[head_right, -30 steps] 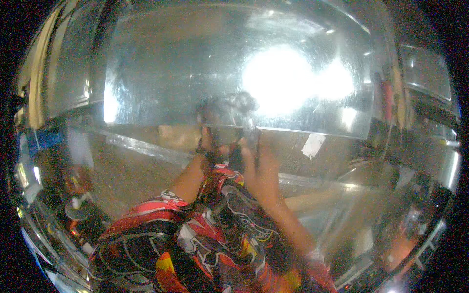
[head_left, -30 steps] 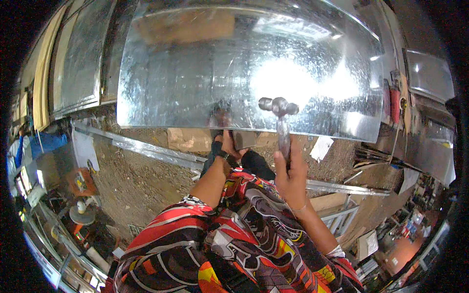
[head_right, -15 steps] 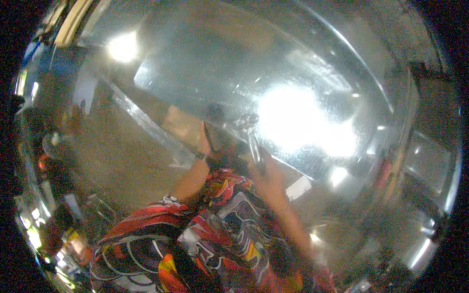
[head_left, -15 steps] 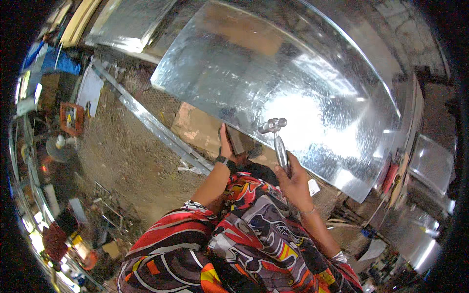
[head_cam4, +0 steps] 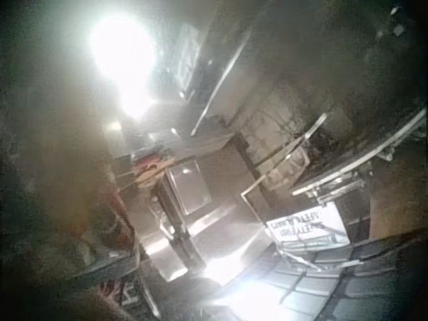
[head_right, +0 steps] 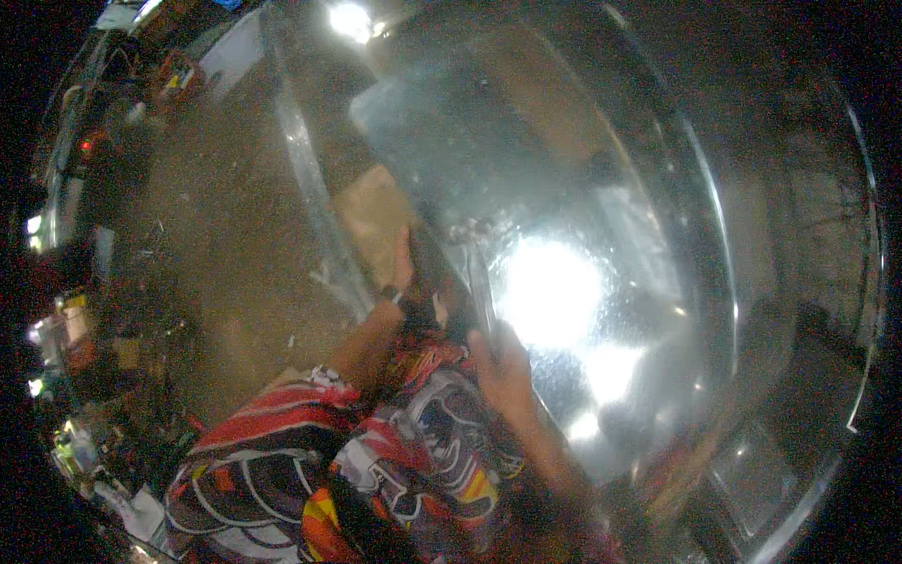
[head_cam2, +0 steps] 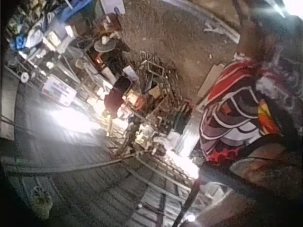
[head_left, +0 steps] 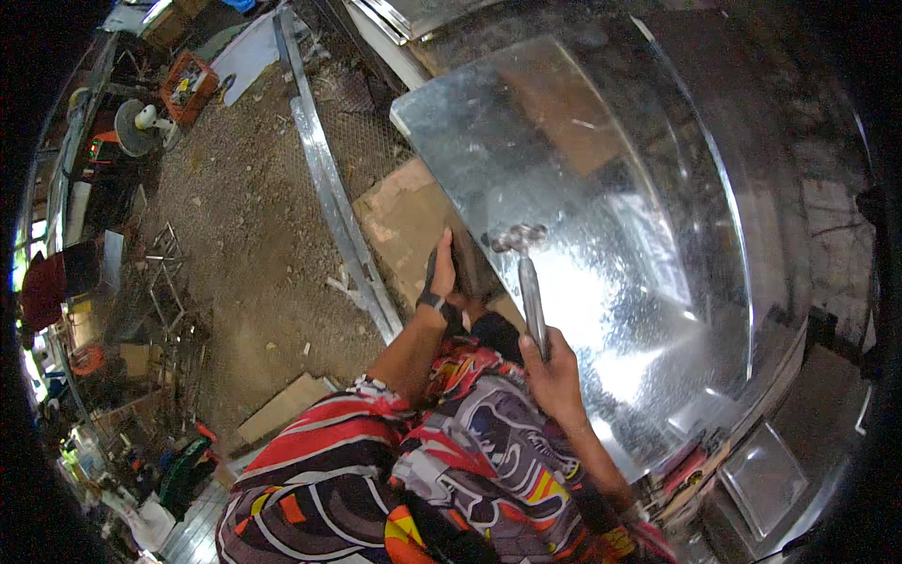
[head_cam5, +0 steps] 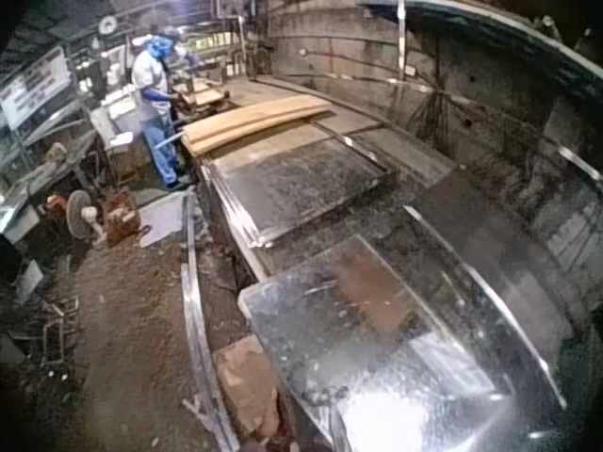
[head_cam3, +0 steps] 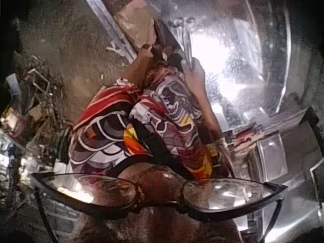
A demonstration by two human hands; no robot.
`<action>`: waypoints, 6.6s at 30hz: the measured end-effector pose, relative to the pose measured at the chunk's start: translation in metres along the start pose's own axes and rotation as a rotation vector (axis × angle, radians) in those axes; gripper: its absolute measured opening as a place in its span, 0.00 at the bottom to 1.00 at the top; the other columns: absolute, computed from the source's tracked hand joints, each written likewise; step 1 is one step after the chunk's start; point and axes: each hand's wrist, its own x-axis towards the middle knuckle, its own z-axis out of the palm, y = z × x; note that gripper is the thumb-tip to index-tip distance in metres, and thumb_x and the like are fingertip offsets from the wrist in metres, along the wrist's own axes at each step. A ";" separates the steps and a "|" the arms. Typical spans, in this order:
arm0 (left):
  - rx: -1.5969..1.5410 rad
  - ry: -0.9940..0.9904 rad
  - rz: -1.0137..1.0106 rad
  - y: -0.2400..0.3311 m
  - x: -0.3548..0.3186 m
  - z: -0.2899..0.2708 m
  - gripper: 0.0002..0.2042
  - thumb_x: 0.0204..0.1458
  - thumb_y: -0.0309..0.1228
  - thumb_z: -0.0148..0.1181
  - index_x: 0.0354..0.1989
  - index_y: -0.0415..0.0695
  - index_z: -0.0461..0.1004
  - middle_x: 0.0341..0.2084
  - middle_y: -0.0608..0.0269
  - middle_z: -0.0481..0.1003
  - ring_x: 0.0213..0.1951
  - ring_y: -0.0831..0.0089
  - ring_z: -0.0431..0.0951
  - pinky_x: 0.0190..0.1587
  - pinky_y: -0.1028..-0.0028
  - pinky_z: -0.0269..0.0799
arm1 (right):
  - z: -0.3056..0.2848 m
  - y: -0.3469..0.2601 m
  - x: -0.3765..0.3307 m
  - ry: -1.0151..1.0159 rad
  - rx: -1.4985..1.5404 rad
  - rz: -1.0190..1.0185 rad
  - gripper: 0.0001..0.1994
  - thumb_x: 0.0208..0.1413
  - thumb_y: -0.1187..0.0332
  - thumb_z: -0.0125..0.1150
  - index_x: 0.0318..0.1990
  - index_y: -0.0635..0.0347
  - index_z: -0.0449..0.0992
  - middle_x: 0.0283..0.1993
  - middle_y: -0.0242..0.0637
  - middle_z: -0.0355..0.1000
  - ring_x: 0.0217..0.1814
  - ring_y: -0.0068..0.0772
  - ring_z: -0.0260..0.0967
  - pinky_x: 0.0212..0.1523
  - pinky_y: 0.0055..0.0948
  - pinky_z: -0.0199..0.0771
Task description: The person repeatedly strikes a large metal sheet with a hammer while holding a block against its edge. The person adjusts the block and hammer position multiple times to work along the sheet's edge.
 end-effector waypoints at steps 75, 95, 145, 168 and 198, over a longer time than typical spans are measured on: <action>-0.115 0.051 0.157 0.072 0.029 0.007 0.33 0.57 0.69 0.55 0.48 0.49 0.79 0.41 0.62 0.82 0.42 0.66 0.83 0.47 0.63 0.80 | 0.062 -0.019 0.052 -0.065 0.008 0.000 0.11 0.73 0.61 0.53 0.46 0.61 0.67 0.25 0.34 0.69 0.24 0.22 0.67 0.25 0.27 0.66; -0.122 0.070 0.267 0.083 0.021 0.024 0.33 0.61 0.68 0.49 0.50 0.48 0.78 0.41 0.62 0.82 0.41 0.65 0.82 0.46 0.62 0.81 | 0.040 -0.057 0.090 -0.152 0.037 0.223 0.14 0.71 0.59 0.58 0.46 0.61 0.69 0.25 0.28 0.67 0.22 0.18 0.64 0.23 0.24 0.65; -0.028 0.119 0.495 0.142 0.008 0.087 0.26 0.65 0.56 0.53 0.56 0.46 0.75 0.49 0.63 0.76 0.48 0.68 0.75 0.53 0.66 0.72 | 0.079 -0.022 0.106 -0.172 -0.056 0.026 0.15 0.70 0.57 0.56 0.48 0.62 0.72 0.24 0.30 0.69 0.23 0.18 0.65 0.24 0.26 0.67; 0.140 0.124 0.593 0.179 -0.008 0.114 0.23 0.65 0.57 0.52 0.47 0.48 0.75 0.39 0.66 0.76 0.40 0.72 0.75 0.46 0.67 0.73 | 0.067 -0.101 0.142 -0.051 0.397 0.160 0.11 0.73 0.61 0.52 0.46 0.59 0.65 0.22 0.28 0.63 0.17 0.19 0.60 0.17 0.25 0.62; 0.158 0.393 0.511 0.212 0.031 0.129 0.24 0.66 0.52 0.54 0.54 0.42 0.78 0.46 0.60 0.79 0.46 0.65 0.78 0.51 0.64 0.73 | 0.114 -0.078 0.189 -0.041 0.130 -0.164 0.17 0.73 0.55 0.51 0.49 0.62 0.65 0.25 0.31 0.66 0.20 0.21 0.65 0.19 0.26 0.65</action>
